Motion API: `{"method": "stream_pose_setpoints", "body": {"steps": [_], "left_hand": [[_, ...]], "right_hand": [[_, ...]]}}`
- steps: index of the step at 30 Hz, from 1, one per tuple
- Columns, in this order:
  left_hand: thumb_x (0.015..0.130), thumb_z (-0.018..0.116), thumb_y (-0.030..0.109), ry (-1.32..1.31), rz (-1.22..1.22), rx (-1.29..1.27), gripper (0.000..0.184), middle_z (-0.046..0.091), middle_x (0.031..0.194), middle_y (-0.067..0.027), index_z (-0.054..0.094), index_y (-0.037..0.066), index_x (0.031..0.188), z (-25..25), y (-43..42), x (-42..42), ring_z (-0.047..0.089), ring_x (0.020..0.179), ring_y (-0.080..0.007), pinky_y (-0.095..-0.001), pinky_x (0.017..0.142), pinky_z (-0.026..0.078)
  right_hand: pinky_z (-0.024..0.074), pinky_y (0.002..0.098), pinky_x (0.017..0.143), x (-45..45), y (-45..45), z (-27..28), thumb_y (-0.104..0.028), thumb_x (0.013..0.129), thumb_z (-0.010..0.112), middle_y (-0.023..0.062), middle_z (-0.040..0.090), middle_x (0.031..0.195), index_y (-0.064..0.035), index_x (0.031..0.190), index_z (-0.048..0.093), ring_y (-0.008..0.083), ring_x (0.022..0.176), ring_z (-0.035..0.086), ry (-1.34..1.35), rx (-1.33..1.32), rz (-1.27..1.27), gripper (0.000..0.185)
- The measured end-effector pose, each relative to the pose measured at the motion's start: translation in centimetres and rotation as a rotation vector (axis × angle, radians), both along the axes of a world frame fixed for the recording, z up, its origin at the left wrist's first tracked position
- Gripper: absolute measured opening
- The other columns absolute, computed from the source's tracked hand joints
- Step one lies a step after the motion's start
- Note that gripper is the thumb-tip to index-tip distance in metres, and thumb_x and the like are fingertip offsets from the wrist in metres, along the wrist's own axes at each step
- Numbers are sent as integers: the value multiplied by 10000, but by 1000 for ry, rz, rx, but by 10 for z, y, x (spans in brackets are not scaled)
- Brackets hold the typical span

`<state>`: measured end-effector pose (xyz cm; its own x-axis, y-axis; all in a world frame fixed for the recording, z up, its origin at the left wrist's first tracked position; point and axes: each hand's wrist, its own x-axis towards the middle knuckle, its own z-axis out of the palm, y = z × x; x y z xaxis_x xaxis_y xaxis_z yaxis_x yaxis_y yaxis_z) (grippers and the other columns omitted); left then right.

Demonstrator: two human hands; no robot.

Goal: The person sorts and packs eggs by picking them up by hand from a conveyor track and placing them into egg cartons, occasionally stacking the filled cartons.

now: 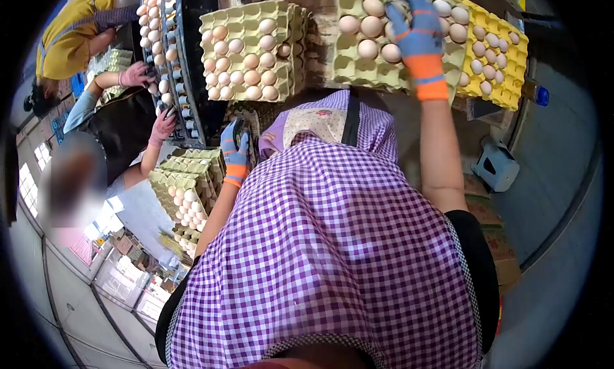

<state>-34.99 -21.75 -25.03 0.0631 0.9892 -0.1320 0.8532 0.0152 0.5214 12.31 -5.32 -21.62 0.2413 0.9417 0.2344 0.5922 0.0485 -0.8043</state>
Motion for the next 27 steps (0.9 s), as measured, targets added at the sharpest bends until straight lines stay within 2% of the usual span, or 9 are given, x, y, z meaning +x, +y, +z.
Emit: {"method": "stream_pose_setpoints", "body": {"steps": [1, 2, 3, 5, 10, 16, 19, 22, 27], "left_hand": [[857, 686, 175, -7, 6, -3, 465, 608, 1231, -183, 593, 55, 1297, -4, -1, -9, 538, 1180, -383, -469, 1041, 400], [853, 696, 179, -43, -28, 42, 465, 614, 1218, -181, 597, 55, 1290, -48, 8, -56, 547, 1163, -382, -469, 1029, 408], [850, 705, 183, -48, -41, 49, 465, 620, 1205, -178, 600, 54, 1284, -51, 12, -57, 555, 1145, -380, -469, 1017, 416], [843, 720, 199, -44, -60, 83, 465, 626, 1197, -176, 608, 68, 1275, -56, 37, -55, 568, 1122, -374, -475, 993, 426], [804, 745, 178, -13, -125, 226, 453, 645, 1137, -167, 640, 76, 1232, -86, 80, -69, 585, 1077, -365, -462, 957, 455], [815, 734, 289, 58, -284, 251, 552, 593, 1184, -138, 584, 140, 1325, -95, 108, -54, 540, 1102, -346, -486, 913, 409], [789, 749, 334, 235, -372, 317, 449, 596, 1117, -99, 628, 154, 1183, -102, 142, -36, 553, 1064, -308, -498, 882, 388], [773, 752, 354, 343, -396, 274, 352, 605, 1074, -57, 643, 171, 1053, -113, 156, -34, 564, 1047, -272, -481, 853, 381], [767, 740, 338, 392, -420, 325, 264, 629, 970, -30, 660, 178, 961, -113, 153, -22, 584, 982, -245, -472, 812, 390]], "right_hand": [[519, 435, 889, -31, -10, 2, -248, 900, 665, 152, 672, 1084, -107, 1251, 643, 333, 1033, 640, 236, -121, 55, 379], [521, 436, 876, -101, -26, -30, -268, 902, 661, 141, 677, 1017, -88, 1218, 650, 328, 1000, 645, 160, -66, 164, 364], [523, 436, 863, -127, -35, -43, -287, 903, 657, 131, 681, 950, -69, 1186, 656, 323, 968, 650, 114, -53, 292, 357], [517, 425, 849, -184, -42, -59, -353, 893, 664, 113, 670, 991, -99, 1158, 666, 297, 972, 639, -340, -118, 565, 367], [485, 447, 877, -288, -63, -95, -383, 855, 696, 84, 599, 1163, -159, 1217, 634, 267, 1096, 586, -663, -391, 695, 430], [486, 455, 862, -333, -76, -131, -331, 814, 743, 125, 568, 1150, -158, 1201, 595, 288, 1075, 598, -700, -379, 576, 450], [487, 461, 864, -339, -77, -132, -318, 817, 743, 137, 565, 1136, -135, 1159, 589, 306, 1050, 610, -684, -402, 561, 418], [483, 465, 895, -340, -77, -137, -320, 838, 722, 148, 575, 1175, -146, 1241, 583, 319, 1086, 602, -687, -401, 510, 460], [479, 463, 926, -324, -86, -134, -350, 870, 678, 161, 587, 1200, -133, 1313, 561, 355, 1082, 600, -580, -403, 451, 507]]}}
